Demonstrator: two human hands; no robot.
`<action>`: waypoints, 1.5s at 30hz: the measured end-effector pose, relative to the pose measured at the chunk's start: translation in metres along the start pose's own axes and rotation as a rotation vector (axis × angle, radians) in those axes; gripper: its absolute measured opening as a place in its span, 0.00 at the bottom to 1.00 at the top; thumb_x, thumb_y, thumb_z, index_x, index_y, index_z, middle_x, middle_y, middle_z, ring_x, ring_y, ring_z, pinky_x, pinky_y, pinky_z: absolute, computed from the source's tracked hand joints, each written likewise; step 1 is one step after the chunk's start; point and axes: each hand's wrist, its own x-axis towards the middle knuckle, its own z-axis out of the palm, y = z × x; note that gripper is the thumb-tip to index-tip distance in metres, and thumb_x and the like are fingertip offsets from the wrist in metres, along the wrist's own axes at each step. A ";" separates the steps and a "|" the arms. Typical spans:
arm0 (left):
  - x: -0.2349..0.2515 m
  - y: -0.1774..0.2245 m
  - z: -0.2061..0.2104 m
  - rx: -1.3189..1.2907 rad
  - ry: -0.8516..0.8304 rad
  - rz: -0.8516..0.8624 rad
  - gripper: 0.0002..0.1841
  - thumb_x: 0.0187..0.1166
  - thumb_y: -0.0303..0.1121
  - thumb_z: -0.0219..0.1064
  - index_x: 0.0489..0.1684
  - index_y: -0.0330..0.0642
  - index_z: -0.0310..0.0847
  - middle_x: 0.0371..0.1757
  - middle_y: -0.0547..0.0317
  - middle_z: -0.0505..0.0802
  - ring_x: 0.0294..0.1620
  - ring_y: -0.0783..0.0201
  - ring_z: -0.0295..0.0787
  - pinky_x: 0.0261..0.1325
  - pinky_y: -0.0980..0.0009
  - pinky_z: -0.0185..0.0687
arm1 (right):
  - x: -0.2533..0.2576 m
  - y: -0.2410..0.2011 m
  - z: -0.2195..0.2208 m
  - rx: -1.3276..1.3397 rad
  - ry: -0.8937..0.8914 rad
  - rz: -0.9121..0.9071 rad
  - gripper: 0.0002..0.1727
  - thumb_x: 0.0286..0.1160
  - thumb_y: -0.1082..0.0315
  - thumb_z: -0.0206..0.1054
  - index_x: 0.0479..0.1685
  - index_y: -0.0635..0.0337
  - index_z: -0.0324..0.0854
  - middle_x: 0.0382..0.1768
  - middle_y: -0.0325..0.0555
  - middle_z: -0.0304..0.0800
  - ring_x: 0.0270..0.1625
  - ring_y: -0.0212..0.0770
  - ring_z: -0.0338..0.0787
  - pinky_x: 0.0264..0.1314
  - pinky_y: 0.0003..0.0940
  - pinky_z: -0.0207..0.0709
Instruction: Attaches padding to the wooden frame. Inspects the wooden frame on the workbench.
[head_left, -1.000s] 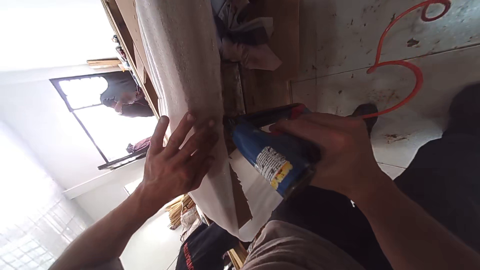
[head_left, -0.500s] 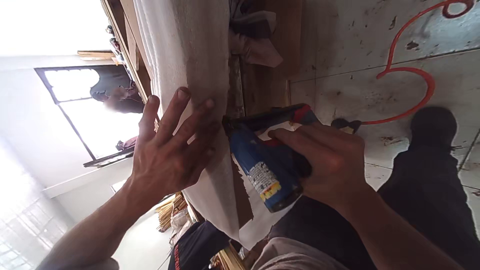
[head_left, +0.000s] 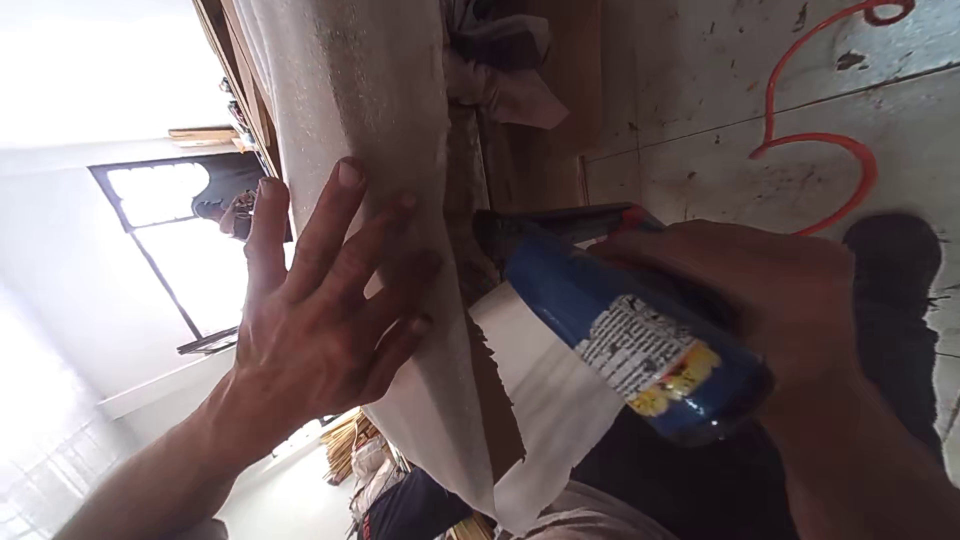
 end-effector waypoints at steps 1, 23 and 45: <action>0.003 0.001 -0.001 0.011 -0.001 -0.005 0.26 0.90 0.54 0.45 0.65 0.58 0.90 0.91 0.51 0.70 0.98 0.40 0.38 0.90 0.27 0.18 | 0.003 -0.001 -0.001 -0.015 -0.016 -0.018 0.23 0.58 0.56 0.65 0.51 0.55 0.93 0.31 0.44 0.91 0.33 0.39 0.87 0.29 0.39 0.74; -0.041 0.051 0.001 -0.434 -0.087 0.403 0.16 0.90 0.33 0.52 0.60 0.47 0.87 0.66 0.58 0.93 0.79 0.55 0.81 0.91 0.43 0.54 | 0.076 0.000 -0.024 -0.015 -0.337 -0.196 0.14 0.54 0.54 0.64 0.32 0.48 0.91 0.21 0.34 0.84 0.25 0.31 0.83 0.23 0.37 0.68; 0.017 0.100 -0.006 -0.507 -0.516 0.370 0.10 0.82 0.32 0.58 0.53 0.43 0.82 0.66 0.53 0.87 0.80 0.47 0.76 0.81 0.32 0.62 | 0.048 0.002 -0.027 0.005 -0.395 -0.200 0.19 0.53 0.52 0.64 0.39 0.45 0.94 0.25 0.33 0.89 0.29 0.31 0.88 0.25 0.39 0.74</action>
